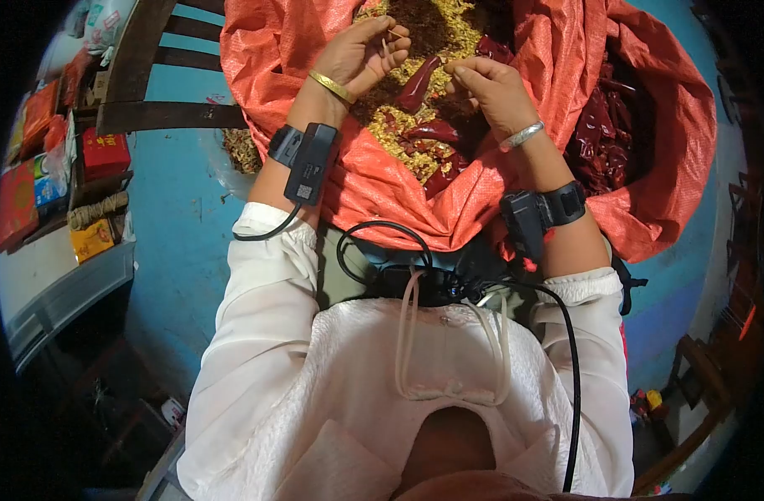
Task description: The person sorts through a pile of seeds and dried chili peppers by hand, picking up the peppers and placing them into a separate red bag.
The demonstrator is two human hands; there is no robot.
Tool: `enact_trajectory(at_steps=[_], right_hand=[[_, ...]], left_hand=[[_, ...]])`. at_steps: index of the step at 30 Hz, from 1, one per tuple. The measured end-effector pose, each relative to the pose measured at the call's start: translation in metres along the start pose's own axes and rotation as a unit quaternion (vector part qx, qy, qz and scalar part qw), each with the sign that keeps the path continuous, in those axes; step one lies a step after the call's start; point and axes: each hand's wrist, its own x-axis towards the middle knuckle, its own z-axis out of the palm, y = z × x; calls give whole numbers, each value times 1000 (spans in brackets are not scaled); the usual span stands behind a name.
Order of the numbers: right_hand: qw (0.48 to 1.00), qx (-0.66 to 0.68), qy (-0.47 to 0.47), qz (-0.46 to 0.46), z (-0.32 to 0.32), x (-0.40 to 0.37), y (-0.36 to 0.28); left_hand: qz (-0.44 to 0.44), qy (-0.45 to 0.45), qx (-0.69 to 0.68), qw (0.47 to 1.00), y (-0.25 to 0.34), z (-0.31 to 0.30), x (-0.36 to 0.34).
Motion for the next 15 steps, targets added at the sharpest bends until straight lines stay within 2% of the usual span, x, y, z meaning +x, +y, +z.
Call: enact_trajectory(at_steps=[3,6,11,13,14,15], right_hand=[[999,1,-49,14,-5,2,4],[999,14,-30,24,-1,-1,5],[999,5,-46,23,-4,0,9],[998,13,-52,25,-2,2,8],[999,11,-46,27,-1,0,7],[999,9,-39,29,-2,0,6]], left_hand=[[2,-5,-61,998,0,-1,-2],[9,29,-85,996,0,2,-5],[17,64,-59,996,4,-33,4],[25,70,-50,996,15,-24,0],[60,151,84,983,15,-17,-2],[93,228,214,945,16,-8,-4]])
